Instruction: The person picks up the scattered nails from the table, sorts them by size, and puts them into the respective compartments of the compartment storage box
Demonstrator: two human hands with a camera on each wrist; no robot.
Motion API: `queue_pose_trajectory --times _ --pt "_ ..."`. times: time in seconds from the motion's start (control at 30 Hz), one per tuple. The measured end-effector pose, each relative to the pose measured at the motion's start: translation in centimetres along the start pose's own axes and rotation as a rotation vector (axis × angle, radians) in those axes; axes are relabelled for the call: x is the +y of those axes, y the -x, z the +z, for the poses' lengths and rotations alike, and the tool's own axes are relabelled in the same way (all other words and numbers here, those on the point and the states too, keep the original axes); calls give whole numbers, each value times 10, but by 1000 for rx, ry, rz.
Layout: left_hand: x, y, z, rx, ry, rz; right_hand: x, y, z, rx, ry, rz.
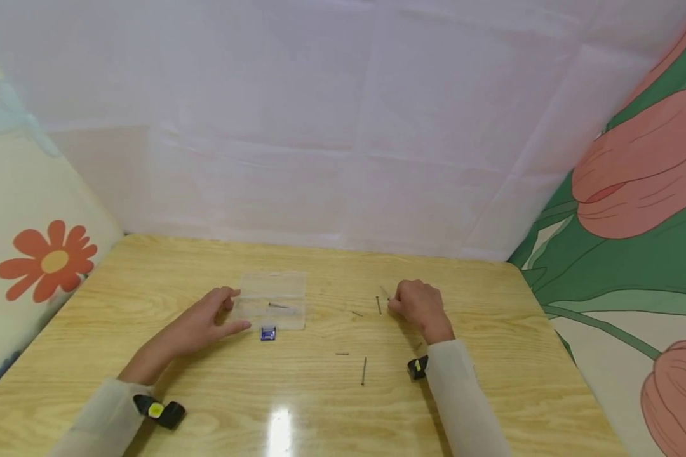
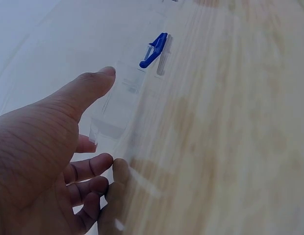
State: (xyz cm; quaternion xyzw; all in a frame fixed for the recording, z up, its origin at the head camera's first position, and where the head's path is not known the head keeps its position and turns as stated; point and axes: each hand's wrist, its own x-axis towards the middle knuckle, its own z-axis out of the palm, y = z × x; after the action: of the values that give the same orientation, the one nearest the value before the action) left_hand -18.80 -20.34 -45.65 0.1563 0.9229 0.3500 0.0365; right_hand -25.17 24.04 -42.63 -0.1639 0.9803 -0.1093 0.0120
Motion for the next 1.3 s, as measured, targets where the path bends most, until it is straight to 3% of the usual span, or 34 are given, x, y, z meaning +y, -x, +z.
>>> queue_pose_trajectory --times 0.43,0.77,1.07,1.3 --pt "0 0 0 -7 -8 -6 -49 -6 1 42 11 -189" --pt "-1 0 0 -6 -8 -8 -92 -17 4 19 -4 -306" --pt "-1 0 -1 1 -9 -6 -115 -31 14 10 -3 -386" --pt "2 -1 -1 -6 3 -6 -126 -39 18 -17 7 -393"
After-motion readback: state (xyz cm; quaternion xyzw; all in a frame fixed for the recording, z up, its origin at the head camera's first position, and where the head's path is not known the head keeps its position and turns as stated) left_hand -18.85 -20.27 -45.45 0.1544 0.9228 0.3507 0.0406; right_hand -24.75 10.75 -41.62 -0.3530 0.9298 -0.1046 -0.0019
